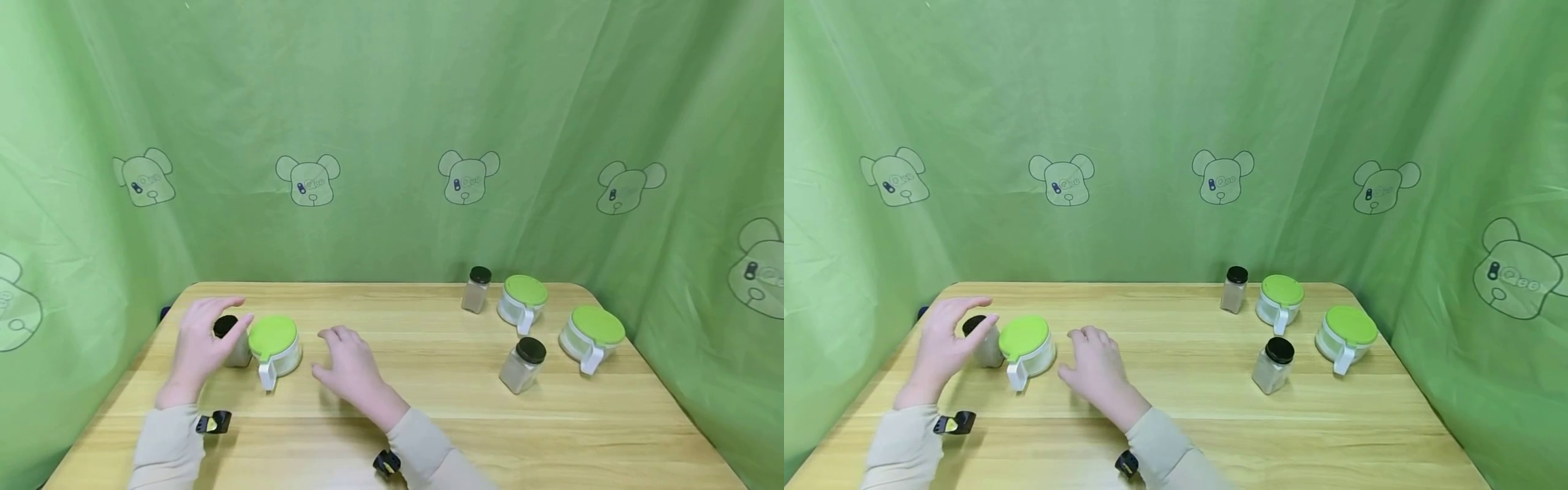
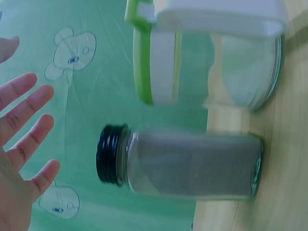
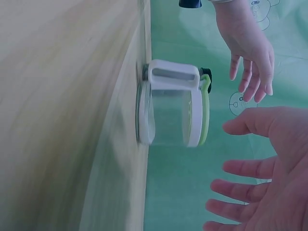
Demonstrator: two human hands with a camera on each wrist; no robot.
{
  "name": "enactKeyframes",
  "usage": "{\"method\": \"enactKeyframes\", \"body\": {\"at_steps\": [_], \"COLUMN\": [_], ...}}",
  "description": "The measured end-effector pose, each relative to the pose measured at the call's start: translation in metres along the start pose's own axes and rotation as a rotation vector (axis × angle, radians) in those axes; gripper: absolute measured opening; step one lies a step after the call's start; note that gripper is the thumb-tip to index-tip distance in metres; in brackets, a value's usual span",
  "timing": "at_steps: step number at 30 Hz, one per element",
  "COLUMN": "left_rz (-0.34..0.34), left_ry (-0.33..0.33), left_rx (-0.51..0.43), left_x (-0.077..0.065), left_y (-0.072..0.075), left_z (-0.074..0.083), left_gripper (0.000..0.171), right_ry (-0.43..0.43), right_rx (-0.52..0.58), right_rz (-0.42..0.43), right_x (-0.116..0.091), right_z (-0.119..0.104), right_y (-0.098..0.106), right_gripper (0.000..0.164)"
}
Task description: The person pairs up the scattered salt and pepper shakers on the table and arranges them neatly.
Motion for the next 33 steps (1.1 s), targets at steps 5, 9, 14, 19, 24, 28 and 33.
{"method": "enactKeyframes", "body": {"at_steps": [5, 9, 14, 19, 24, 28, 33], "left_rz": [-0.016, -0.052, -0.089, -0.115, -0.120, -0.148, -0.201], "left_ry": [-0.076, -0.089, -0.103, -0.153, -0.240, -0.281, -0.301], "left_rx": [0.000, 0.000, -0.005, 0.004, 0.023, 0.019, 0.030], "left_x": [0.001, 0.000, -0.002, -0.004, -0.007, -0.010, -0.016], "left_y": [-0.010, -0.021, -0.033, -0.045, -0.056, -0.066, -0.079], "left_z": [0.014, 0.021, 0.032, 0.044, 0.057, 0.067, 0.077], "left_gripper": [0.033, 0.033, 0.032, 0.033, 0.032, 0.030, 0.029], "right_ry": [0.027, 0.073, 0.132, 0.164, 0.173, 0.175, 0.179], "right_rx": [-0.041, -0.059, -0.103, -0.127, -0.139, -0.145, -0.147], "right_rz": [-0.002, 0.020, 0.046, 0.061, 0.054, 0.052, 0.062], "right_x": [-0.006, -0.012, -0.020, -0.026, -0.032, -0.037, -0.043], "right_z": [0.010, 0.017, 0.023, 0.029, 0.036, 0.041, 0.047], "right_y": [0.007, 0.013, 0.018, 0.020, 0.025, 0.031, 0.038], "right_gripper": [0.050, 0.048, 0.047, 0.044, 0.044, 0.045, 0.045]}}
Point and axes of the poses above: each hand's wrist, its own x-axis towards the middle knuckle, its own y-axis out of the back of the hand, z = x × y, the point moved 8 cm from there along x, towards the middle knuckle, and after that the axes turned 2 degrees about x, right-handed, at the moved point
